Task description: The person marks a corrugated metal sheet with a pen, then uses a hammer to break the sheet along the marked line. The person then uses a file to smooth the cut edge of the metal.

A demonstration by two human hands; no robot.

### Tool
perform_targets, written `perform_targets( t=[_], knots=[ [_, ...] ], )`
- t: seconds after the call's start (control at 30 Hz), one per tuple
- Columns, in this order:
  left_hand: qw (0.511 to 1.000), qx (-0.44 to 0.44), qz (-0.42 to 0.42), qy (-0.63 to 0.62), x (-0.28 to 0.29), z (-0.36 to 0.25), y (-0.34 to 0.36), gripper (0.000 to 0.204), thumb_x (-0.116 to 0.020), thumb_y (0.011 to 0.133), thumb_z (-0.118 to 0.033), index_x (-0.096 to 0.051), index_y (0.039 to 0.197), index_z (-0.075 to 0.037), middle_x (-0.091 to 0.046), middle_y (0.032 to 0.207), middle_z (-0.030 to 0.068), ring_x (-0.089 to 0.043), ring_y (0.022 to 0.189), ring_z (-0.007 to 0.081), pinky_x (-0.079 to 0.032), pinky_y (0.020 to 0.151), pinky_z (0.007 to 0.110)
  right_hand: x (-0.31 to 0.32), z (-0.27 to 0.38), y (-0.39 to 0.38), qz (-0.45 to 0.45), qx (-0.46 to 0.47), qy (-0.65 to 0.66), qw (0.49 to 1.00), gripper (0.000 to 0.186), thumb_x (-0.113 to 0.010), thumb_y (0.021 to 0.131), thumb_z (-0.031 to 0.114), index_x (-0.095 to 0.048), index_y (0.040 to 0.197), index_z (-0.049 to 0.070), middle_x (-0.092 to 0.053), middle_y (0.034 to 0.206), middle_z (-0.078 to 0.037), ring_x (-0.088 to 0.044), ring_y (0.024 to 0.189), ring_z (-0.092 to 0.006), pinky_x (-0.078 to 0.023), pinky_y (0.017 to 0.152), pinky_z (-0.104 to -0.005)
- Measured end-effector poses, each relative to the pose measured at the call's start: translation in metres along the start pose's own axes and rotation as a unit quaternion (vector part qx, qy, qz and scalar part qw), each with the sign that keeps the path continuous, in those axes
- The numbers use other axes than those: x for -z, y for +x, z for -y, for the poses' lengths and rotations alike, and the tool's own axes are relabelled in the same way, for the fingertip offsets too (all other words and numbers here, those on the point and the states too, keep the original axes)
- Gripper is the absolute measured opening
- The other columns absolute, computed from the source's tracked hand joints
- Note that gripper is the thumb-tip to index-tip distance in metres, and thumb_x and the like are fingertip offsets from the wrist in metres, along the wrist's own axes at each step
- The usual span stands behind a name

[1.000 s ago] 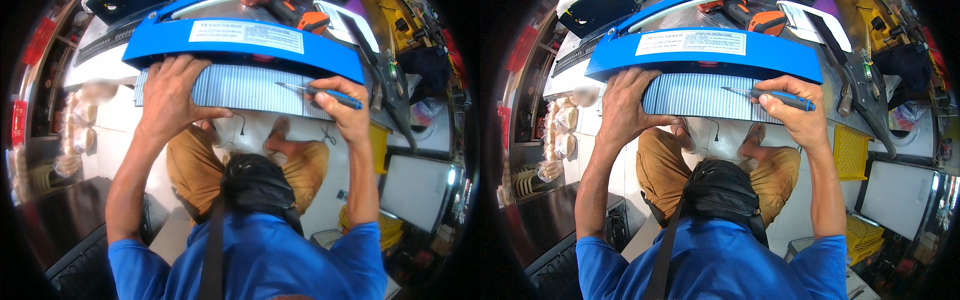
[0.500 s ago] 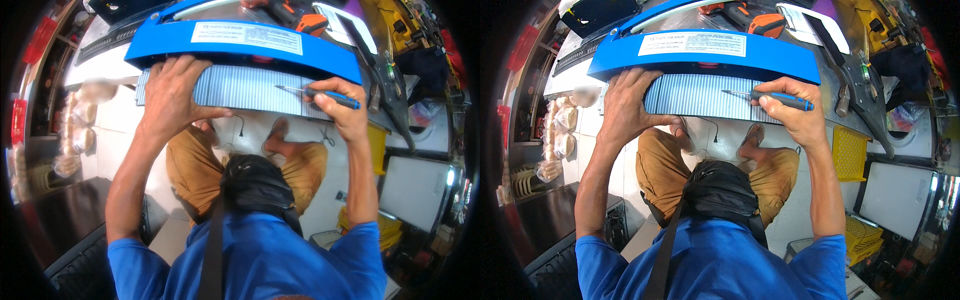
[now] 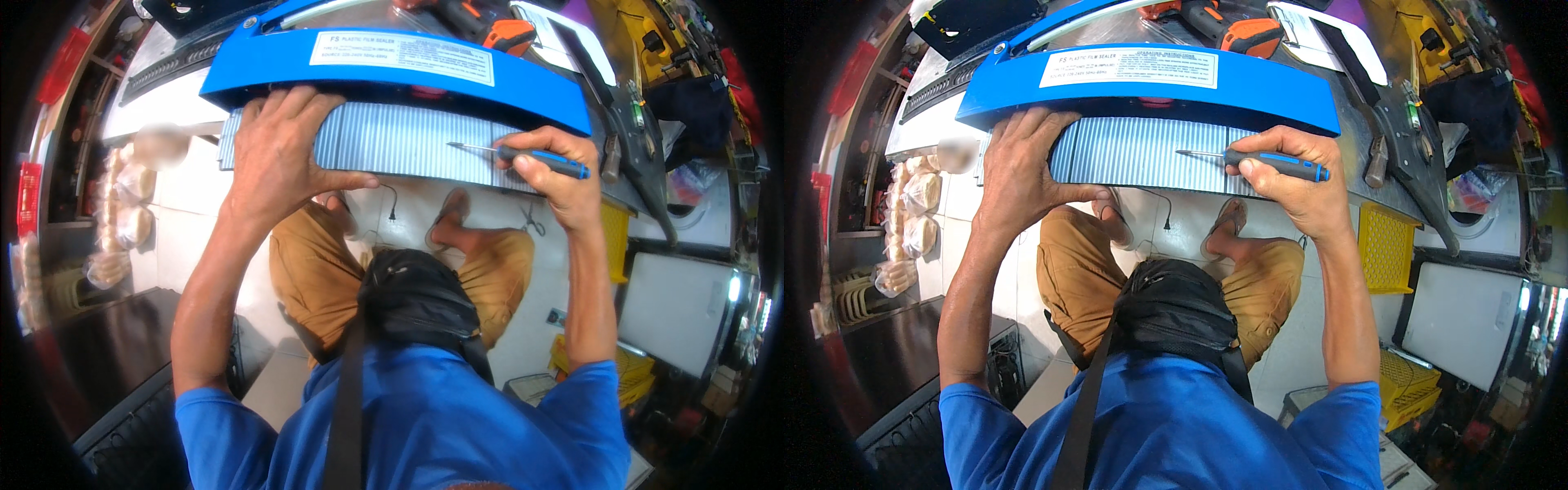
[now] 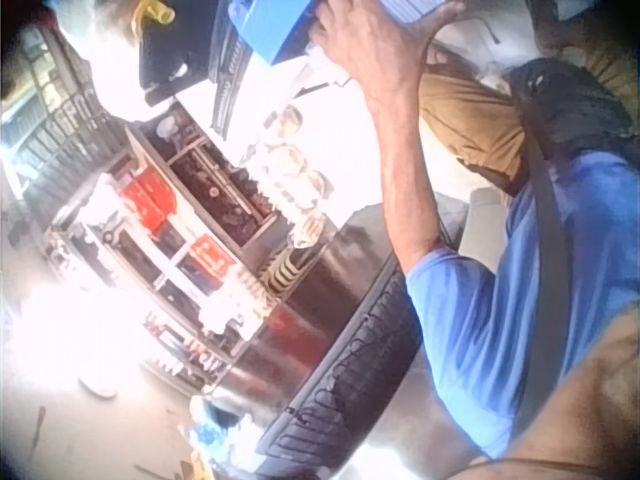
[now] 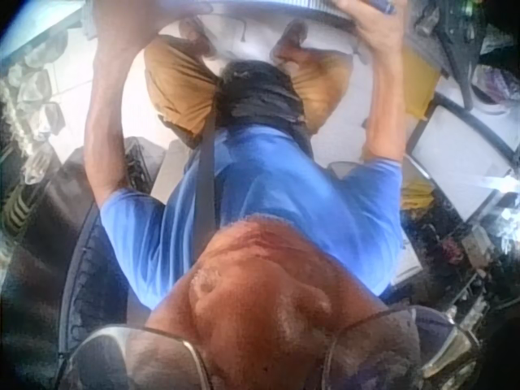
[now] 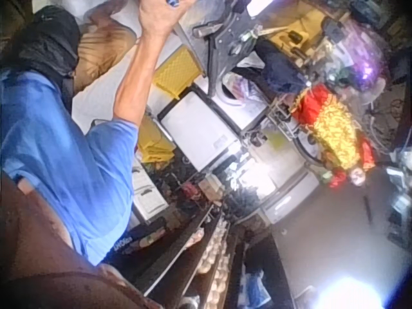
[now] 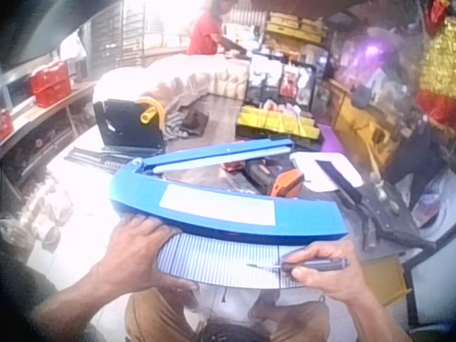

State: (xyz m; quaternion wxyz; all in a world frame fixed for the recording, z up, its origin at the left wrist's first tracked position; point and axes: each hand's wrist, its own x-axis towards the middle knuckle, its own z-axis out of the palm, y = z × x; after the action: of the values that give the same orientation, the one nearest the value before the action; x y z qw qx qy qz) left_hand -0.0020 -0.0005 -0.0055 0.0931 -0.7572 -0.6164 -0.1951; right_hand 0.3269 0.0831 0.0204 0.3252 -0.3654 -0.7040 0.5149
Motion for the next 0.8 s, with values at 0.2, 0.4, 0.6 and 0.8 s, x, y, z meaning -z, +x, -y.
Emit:
perform_targets(
  t=[0.2,0.4,0.6,0.8],
  knots=[
    [1.0,0.0,0.0,0.002,0.001,0.0,0.001,0.103,-0.085,0.046,-0.077,-0.071,0.12,-0.007,-0.067,0.112,0.0102,-0.06,0.107,0.0275,-0.044,0.096,0.044,-0.001,0.0,0.0,-0.007,0.002,0.023,1.0,0.021,-0.075,0.086,0.011,-0.075,0.102,-0.003,-0.075,0.091,-0.013,-0.073,0.084,-0.0166,-0.059,0.078,-0.0297],
    [1.0,0.004,0.005,-0.01,0.002,0.002,-0.001,0.101,-0.087,0.047,-0.073,-0.07,0.12,-0.007,-0.066,0.113,0.0101,-0.06,0.11,0.0283,-0.045,0.098,0.045,-0.011,0.006,-0.003,-0.024,0.009,0.029,0.999,0.023,-0.074,0.088,0.011,-0.074,0.106,-0.003,-0.075,0.093,-0.013,-0.072,0.085,-0.0151,-0.058,0.081,-0.0281],
    [0.999,0.017,0.025,-0.018,0.007,-0.001,0.003,0.103,-0.088,0.045,-0.071,-0.069,0.124,-0.009,-0.065,0.116,0.0092,-0.06,0.114,0.0295,-0.046,0.101,0.048,-0.039,0.01,0.012,-0.017,-0.001,0.028,0.999,0.025,-0.075,0.09,0.014,-0.074,0.109,-0.002,-0.076,0.096,-0.011,-0.071,0.087,-0.0134,-0.056,0.078,-0.026],
    [1.0,0.016,0.015,-0.015,0.004,-0.001,0.0,0.105,-0.086,0.045,-0.075,-0.068,0.124,-0.008,-0.065,0.116,0.0093,-0.06,0.112,0.0296,-0.048,0.098,0.047,-0.046,0.013,0.013,-0.027,-0.012,0.032,0.999,0.025,-0.075,0.089,0.014,-0.075,0.109,-0.001,-0.075,0.097,-0.01,-0.07,0.086,-0.0119,-0.054,0.076,-0.0241]
  ],
)
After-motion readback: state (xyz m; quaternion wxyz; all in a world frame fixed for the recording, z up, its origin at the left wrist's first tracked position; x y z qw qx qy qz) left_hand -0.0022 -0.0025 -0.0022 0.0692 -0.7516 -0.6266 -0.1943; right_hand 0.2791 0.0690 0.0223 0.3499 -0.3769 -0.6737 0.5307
